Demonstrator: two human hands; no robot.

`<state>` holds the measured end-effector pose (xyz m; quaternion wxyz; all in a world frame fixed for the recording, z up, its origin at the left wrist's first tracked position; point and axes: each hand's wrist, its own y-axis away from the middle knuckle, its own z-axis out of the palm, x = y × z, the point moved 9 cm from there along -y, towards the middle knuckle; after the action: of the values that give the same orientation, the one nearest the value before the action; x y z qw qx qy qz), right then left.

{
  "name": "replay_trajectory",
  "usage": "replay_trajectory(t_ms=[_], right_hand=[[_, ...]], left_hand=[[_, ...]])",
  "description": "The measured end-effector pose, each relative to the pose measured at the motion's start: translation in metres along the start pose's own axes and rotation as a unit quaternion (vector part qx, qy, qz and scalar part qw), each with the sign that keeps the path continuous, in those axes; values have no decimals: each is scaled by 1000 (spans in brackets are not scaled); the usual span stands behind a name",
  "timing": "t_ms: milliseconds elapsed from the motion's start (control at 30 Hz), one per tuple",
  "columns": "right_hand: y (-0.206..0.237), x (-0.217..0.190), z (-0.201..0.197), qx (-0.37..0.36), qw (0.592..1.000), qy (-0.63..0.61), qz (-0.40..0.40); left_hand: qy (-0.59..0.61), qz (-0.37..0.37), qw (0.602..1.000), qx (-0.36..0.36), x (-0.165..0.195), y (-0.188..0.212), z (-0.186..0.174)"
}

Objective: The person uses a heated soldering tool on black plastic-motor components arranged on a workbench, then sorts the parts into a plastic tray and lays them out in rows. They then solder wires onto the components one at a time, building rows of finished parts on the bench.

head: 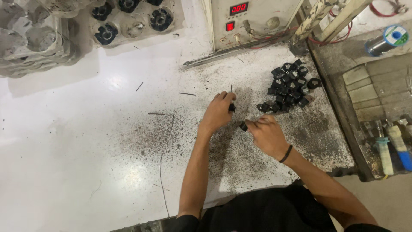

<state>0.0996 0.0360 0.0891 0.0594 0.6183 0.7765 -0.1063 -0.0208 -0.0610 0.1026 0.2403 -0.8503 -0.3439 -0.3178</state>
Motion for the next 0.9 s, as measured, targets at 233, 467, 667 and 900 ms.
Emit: replay_trajectory(t_ms=[233, 467, 667, 900], right_hand=[[8, 4, -13, 66, 994, -85, 38], [-20, 3, 5, 99, 987, -97, 86], [-21, 6, -28, 189, 981, 13, 29], [-2, 30, -46, 190, 981, 6, -23]], left_hand=[[8, -8, 996, -84, -8, 1, 13], [17, -2, 994, -106, -14, 1, 25], [21, 29, 995, -89, -8, 3, 16], [-61, -24, 988, -137, 0, 6, 26]])
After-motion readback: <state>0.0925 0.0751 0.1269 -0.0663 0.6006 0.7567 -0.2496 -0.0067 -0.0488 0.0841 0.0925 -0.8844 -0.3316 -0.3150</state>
